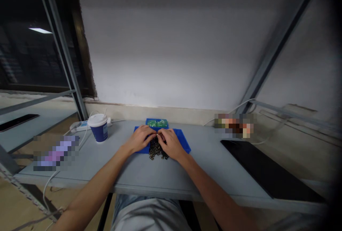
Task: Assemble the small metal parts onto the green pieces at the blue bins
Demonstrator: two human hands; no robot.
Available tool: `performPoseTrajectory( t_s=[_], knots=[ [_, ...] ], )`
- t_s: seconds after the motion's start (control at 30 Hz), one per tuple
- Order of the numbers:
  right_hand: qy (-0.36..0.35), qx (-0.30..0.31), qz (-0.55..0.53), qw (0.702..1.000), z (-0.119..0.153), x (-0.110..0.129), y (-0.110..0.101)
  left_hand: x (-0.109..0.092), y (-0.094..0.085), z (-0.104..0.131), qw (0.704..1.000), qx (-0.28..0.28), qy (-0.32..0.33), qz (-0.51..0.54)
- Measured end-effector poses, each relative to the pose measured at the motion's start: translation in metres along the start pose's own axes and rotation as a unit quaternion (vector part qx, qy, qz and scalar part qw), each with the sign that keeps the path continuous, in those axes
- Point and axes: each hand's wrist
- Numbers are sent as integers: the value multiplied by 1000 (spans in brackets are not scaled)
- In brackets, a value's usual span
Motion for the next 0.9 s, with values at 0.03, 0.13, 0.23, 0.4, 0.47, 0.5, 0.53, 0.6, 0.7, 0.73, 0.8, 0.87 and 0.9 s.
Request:
performPoseTrajectory(
  t_s=[0.03,0.13,0.23,0.4,0.47,0.5,0.53,0.6,0.7,0.73,0.8,0.87,0.9],
  knots=[
    [1,-1,0,1000,0,0,0,0,0,0,1000,-2,0,1],
    [4,0,-2,1000,-1,1,-1,1,1,0,1000,-4,2,2],
    [5,2,-4,1000,0,2,-1,2,2,-1,1000,-7,0,0],
    [6,0,-4,1000,0,2,-1,1,1,0,1000,-5,-2,2],
    [8,2,-2,1000,0,3,-1,1,1,0,1000,-6,-1,2],
    [9,4,-2,1000,-1,4,-2,2,1,0,1000,-5,0,2],
    [10,6,-2,1000,-1,4,-2,2,2,-1,1000,-5,1,1],
    [9,7,-2,1000,-1,4,-2,2,2,-1,1000,-4,2,-1],
    [6,6,-3,1000,-1,3,-2,3,3,-1,1000,-6,1,-1],
    [6,6,-3,1000,0,3,-1,2,2,-1,1000,-6,1,0],
    [6,7,-2,1000,0,2,-1,2,2,-1,1000,-8,3,2],
    [6,9,-1,1000,-1,2,-2,2,2,-1,1000,-9,4,3],
    [6,9,0,1000,-1,3,-2,2,2,-1,1000,-10,3,3]
  ],
)
Point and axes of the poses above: each hand's wrist, its own z-axis away from the middle knuckle, its own y-axis out of the palm, x = y × z, and after that the axes turned 13 degrees about -z, right-handed
